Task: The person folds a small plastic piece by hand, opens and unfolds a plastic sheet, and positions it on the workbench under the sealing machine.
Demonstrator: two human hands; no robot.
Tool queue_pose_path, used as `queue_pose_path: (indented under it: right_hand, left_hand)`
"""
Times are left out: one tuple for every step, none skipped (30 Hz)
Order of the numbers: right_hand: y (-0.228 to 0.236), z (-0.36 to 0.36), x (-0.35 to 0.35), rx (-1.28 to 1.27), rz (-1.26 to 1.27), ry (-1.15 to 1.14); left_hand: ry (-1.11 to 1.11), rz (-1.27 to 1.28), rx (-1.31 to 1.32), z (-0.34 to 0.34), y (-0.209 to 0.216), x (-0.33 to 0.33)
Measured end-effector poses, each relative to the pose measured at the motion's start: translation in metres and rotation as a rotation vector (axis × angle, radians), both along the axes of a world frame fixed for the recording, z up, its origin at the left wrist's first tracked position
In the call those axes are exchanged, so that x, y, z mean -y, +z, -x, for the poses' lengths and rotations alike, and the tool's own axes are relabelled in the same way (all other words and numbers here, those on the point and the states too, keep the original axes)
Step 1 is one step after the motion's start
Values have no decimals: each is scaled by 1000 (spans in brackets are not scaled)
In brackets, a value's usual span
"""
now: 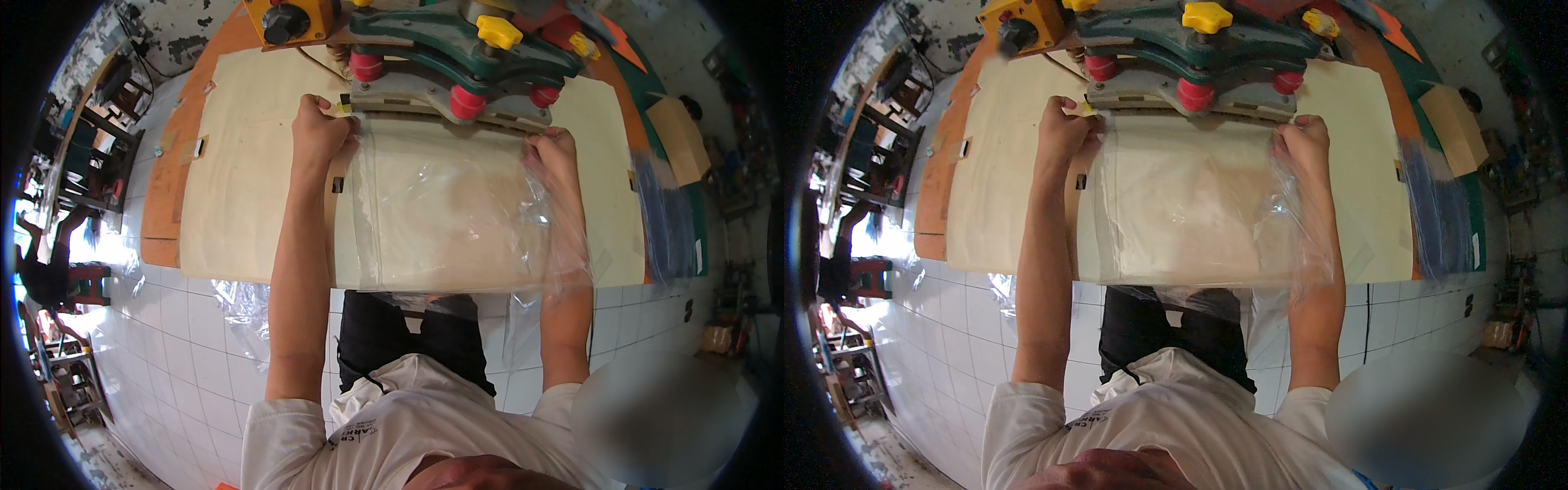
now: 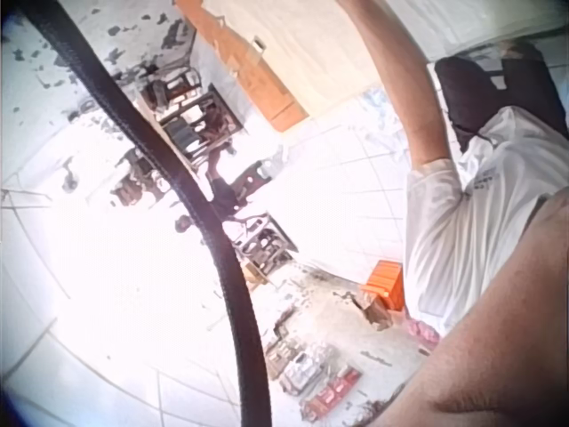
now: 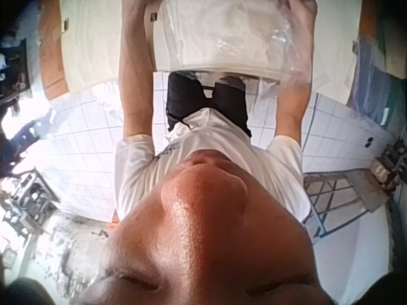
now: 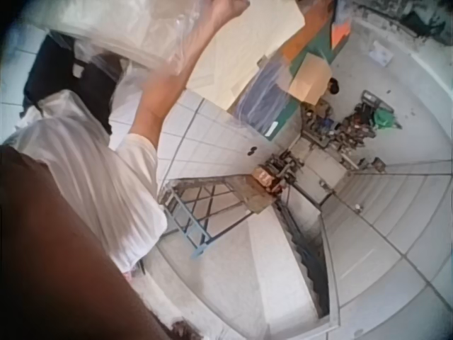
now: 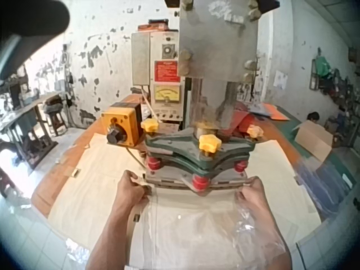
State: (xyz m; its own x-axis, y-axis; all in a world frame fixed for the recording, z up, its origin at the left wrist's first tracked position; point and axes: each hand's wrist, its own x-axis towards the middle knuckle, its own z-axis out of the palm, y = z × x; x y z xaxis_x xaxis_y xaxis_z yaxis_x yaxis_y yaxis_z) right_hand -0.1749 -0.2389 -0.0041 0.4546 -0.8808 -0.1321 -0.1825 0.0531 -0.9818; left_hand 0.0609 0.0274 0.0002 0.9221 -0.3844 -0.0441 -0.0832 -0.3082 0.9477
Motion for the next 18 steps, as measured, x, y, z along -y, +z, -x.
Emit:
queue_pose_path:
  right_hand:
    - [0,-1,0,3,2,-2]
    - [0,-2,0,-1,-5,-6]
    - [0,-2,0,-5,-11,-10]
    - [-1,0,1,-4,-10,-9]
    - [0,3,2,18,-36,26]
    - [1,5,3,40,-62,60]
    - [5,5,1,42,-61,61]
    - [10,4,-1,9,-62,62]
    - [14,3,-3,-23,-64,61]
    - [14,4,-3,-21,-60,57]
    - [14,5,-3,-73,-26,72]
    - [14,6,-2,-126,7,87]
    - [15,8,-2,-125,9,81]
    - [15,8,-2,-154,46,83]
    - [15,9,-2,-184,83,85]
    - [13,10,-1,-184,83,78]
    - [10,10,0,-176,106,94]
    - [8,10,2,-169,129,110]
  left_hand:
    - [6,-1,7,0,-1,0]
    - [12,-2,13,0,-1,-1]
    - [11,0,16,0,-2,-1]
    - [20,-18,28,1,-3,-1]
    - [29,-36,40,2,-4,-2]
    - [30,-34,41,1,-5,-2]
    - [24,-60,63,1,-5,-3]
    - [18,-86,86,1,-4,-3]
    - [19,-85,88,1,-5,-4]
    - [17,-64,97,2,-6,-4]
    - [15,-44,107,2,-7,-4]
    - [10,-41,109,2,-8,-4]
    - [14,-30,87,3,-9,-5]
    - [18,-19,66,3,-9,-6]
    - [11,-18,66,2,-9,-7]
    - [2,-44,92,1,-9,-9]
    - [-8,-70,119,-1,-9,-10]
    - [-15,-68,119,-3,-9,-12]
